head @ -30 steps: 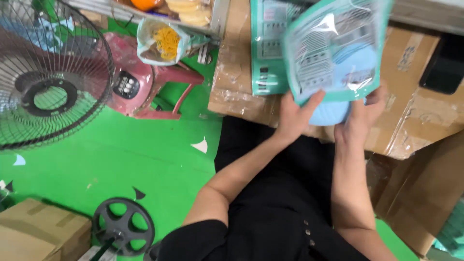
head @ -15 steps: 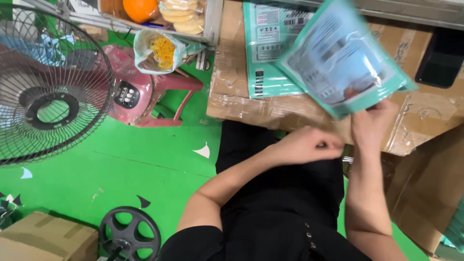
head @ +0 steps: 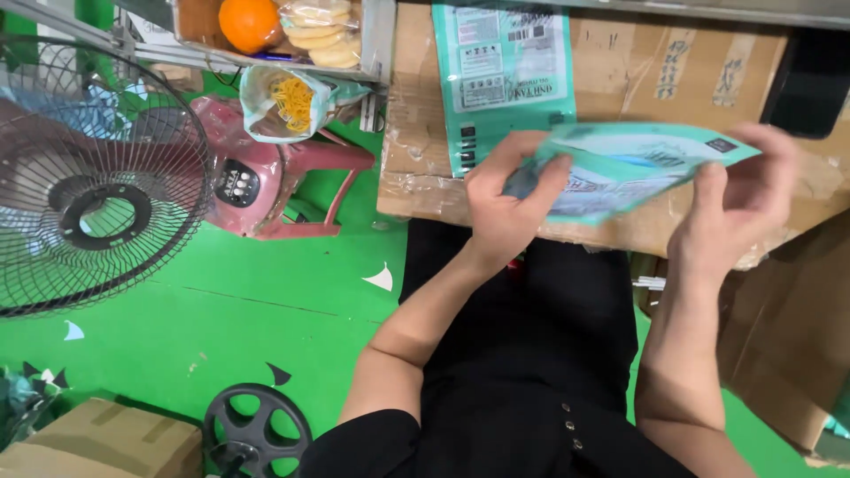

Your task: Placing blue face masks into plastic retail pouches at an industrial workstation.

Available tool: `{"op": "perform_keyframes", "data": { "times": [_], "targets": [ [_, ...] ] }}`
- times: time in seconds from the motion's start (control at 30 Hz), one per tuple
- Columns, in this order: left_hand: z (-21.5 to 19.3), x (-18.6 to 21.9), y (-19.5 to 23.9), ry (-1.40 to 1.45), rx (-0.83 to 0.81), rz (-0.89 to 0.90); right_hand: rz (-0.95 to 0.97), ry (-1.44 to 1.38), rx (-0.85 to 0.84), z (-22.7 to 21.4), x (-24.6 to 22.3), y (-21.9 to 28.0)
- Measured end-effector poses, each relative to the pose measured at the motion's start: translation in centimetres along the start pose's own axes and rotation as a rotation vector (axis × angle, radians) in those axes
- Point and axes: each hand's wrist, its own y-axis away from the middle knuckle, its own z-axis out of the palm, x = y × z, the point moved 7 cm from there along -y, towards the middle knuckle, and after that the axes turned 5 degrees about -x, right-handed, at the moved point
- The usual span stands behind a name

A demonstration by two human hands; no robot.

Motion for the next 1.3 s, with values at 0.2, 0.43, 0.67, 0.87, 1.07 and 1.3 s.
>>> {"op": "perform_keyframes", "data": {
  "times": [0.2, 0.43, 0.67, 0.87, 1.07, 1.3],
  "targets": [
    [-0.7, -1.1, 0.6, 0.016, 0.033, -0.162, 0.167, -0.522, 0.052, -0.9, 2.0, 0.1],
    [0.2, -1.7, 1.0, 0.037, -0.008, -0.207, 0.267, -0.567, 0.04, 1.0, 1.4, 0.7],
    [0.8, -1.5, 0.8, 0.019, -0.105, -0.156, 0.407, -0.704, -0.029, 1.1, 2.6, 1.2],
    [0.4, -2.5, 1.4, 0.007, -0.096, -0.196, 0.358, -0.802, -0.14, 0.5, 4.4, 1.7],
    [1.6, 0.1, 0.3, 0.06, -0.147, -0.051, 0.545, -0.778, -0.159, 2.7, 3.4, 1.6],
    [1.9, -0.1, -0.1, 0.014, -0.211, -0.134, 0.471, -0.902, -0.199, 2.7, 3.3, 2.1]
  ]
}}
